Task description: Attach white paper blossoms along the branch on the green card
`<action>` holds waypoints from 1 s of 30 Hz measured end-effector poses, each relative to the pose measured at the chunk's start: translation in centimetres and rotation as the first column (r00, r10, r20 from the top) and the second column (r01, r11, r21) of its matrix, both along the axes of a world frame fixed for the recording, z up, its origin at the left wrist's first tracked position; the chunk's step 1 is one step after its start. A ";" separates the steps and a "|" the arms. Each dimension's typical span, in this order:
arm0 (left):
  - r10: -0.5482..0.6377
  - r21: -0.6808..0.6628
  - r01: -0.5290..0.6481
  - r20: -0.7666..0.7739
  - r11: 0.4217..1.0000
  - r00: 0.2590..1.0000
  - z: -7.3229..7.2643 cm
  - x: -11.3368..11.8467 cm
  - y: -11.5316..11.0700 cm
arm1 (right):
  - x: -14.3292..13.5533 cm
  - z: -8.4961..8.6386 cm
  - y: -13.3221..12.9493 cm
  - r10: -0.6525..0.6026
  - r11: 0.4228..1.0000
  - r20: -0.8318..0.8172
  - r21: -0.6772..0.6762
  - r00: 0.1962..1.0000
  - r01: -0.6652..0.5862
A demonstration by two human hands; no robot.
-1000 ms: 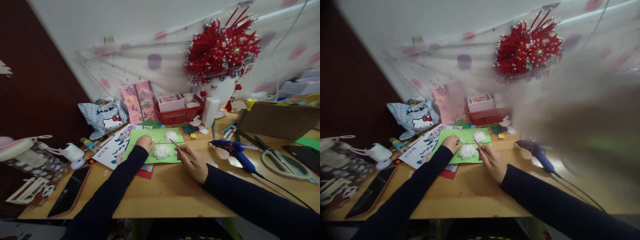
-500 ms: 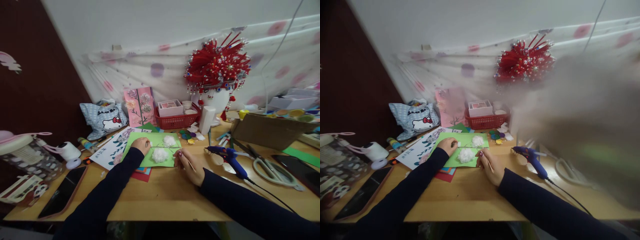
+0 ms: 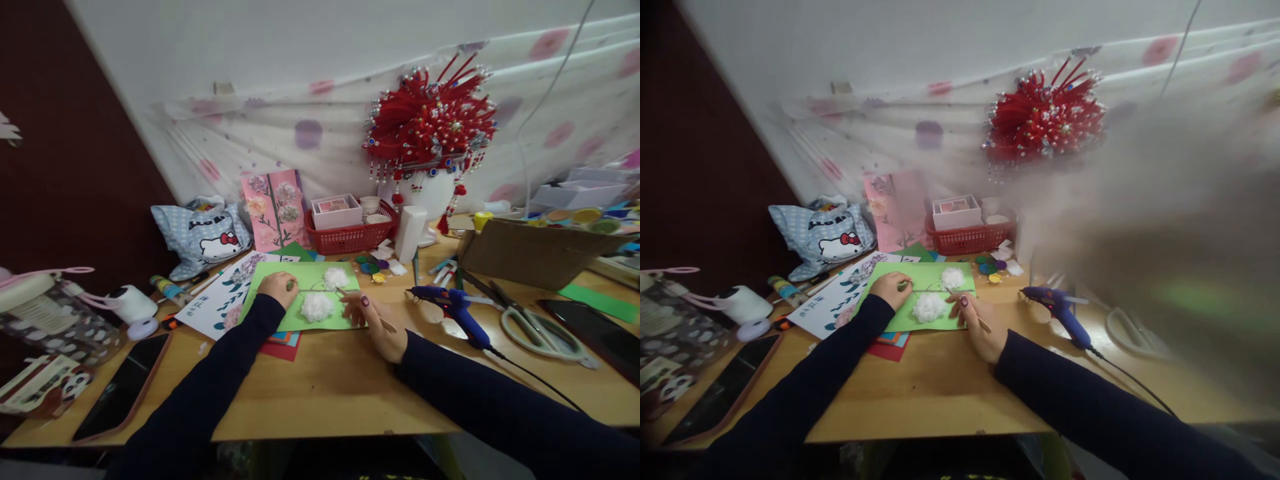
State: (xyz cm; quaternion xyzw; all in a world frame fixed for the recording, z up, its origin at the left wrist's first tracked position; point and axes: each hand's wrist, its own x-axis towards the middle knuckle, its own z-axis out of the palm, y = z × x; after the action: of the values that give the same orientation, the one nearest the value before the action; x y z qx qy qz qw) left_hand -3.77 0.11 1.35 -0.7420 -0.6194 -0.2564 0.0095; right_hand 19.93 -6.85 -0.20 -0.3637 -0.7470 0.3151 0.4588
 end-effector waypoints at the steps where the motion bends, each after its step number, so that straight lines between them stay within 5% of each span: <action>1: -0.003 0.024 0.002 0.057 1.000 0.998 0.2 0.1 -0.1 | 0.0 0.2 0.0 -0.034 0.999 -0.018 0.036 0.999 0.035; 5: -0.109 0.065 0.092 0.348 0.994 0.931 0.9 1.6 -1.5 | 0.0 0.9 -0.3 -0.114 0.982 -0.185 0.125 0.976 0.138; 9: -0.265 0.043 0.368 0.772 0.929 0.578 1.4 4.0 -4.1 | 0.0 1.0 -1.1 -0.029 0.999 -0.229 0.037 0.973 0.038; 16: -0.331 0.007 0.674 0.875 0.739 0.354 1.4 5.5 -6.5 | -0.1 1.4 -1.8 0.184 0.982 -0.020 -0.043 0.983 -0.185; 23: -0.206 -0.125 0.783 0.929 0.609 0.309 0.8 5.3 -6.1 | 0.1 1.2 -1.1 0.234 0.972 0.070 -0.036 0.970 -0.232; 30: -0.195 -0.145 0.793 0.929 0.592 0.316 0.9 5.5 -6.6 | 0.2 2.0 -1.3 0.301 0.953 0.131 -0.062 0.944 -0.295</action>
State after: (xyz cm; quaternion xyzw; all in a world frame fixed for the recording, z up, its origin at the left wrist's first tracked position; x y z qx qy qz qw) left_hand 1.70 -6.45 2.24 -0.6392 -0.3041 -0.3627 -0.6061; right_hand 20.11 -8.13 1.80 -0.2770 -0.8169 0.3702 0.3449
